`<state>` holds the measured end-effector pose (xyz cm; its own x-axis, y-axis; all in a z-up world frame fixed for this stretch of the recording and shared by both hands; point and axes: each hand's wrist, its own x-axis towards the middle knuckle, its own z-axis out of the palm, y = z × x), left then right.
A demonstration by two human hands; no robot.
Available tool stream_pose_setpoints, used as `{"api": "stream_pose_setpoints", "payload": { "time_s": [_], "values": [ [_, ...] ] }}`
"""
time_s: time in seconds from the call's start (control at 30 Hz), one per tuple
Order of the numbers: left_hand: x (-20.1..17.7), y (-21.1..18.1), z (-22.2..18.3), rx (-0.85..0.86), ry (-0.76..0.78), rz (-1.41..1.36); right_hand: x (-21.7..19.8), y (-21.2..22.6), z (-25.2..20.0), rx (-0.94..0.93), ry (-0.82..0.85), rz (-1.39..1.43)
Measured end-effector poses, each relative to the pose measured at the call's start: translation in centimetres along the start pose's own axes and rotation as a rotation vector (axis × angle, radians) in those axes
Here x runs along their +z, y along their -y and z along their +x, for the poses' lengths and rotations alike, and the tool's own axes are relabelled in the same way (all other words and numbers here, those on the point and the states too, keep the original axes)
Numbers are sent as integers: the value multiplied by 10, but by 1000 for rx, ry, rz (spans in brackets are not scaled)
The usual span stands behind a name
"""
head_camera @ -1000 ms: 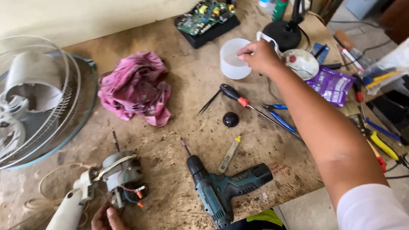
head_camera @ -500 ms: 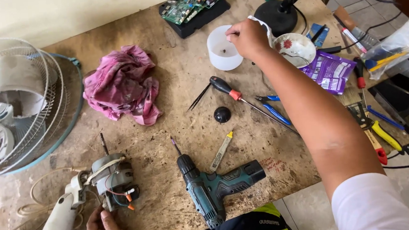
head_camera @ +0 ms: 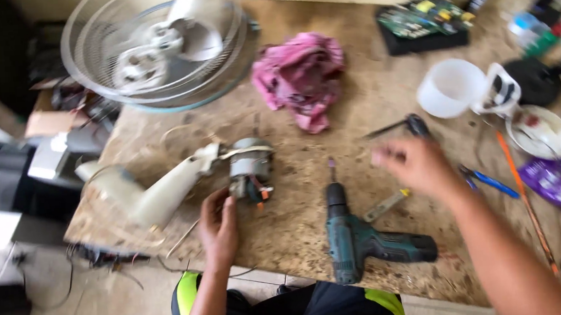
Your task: Disassembling and cleaning the motor components of an electric fan using a power drill and a cloth.
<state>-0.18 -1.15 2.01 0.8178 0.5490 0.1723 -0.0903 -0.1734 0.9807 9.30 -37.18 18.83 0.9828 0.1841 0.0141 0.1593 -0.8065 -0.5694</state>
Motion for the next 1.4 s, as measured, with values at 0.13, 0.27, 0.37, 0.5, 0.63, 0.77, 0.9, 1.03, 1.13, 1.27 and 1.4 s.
{"api": "stream_pose_setpoints", "payload": {
  "time_s": [0.13, 0.27, 0.37, 0.5, 0.63, 0.77, 0.9, 1.03, 1.13, 1.27, 1.4],
  "values": [
    [-4, -13, -1, 4, 53, -33, 27, 32, -52, 152, 466, -161],
    [-18, -35, 0, 157, 242, 219, 54, 23, -87, 224, 757, -447],
    [-15, -35, 2, 89, 278, 187, 70, -5, -99, 169, 622, -369],
    [-11, -29, 13, 54, 282, 221, 71, 7, -104, 299, 666, -439],
    [-4, -45, 18, -156, 284, 270, 86, -17, -108, 200, 499, -461],
    [11, -43, 17, 42, 164, 190, 88, -19, -110, 195, 422, -320],
    [27, -56, 22, 92, 181, 256, 89, -14, -119, 157, 309, -337],
    [38, -67, 29, 111, 201, 433, 85, -1, -133, 160, 183, -168],
    [38, -79, 33, 69, 227, 493, 88, 2, -146, 105, 123, -1],
    [33, -68, 36, 172, 244, 570, 102, 5, -159, -10, -20, 212],
    [24, -72, 41, 302, 320, 675, 112, 35, -158, -192, -161, 460]
  ]
}}
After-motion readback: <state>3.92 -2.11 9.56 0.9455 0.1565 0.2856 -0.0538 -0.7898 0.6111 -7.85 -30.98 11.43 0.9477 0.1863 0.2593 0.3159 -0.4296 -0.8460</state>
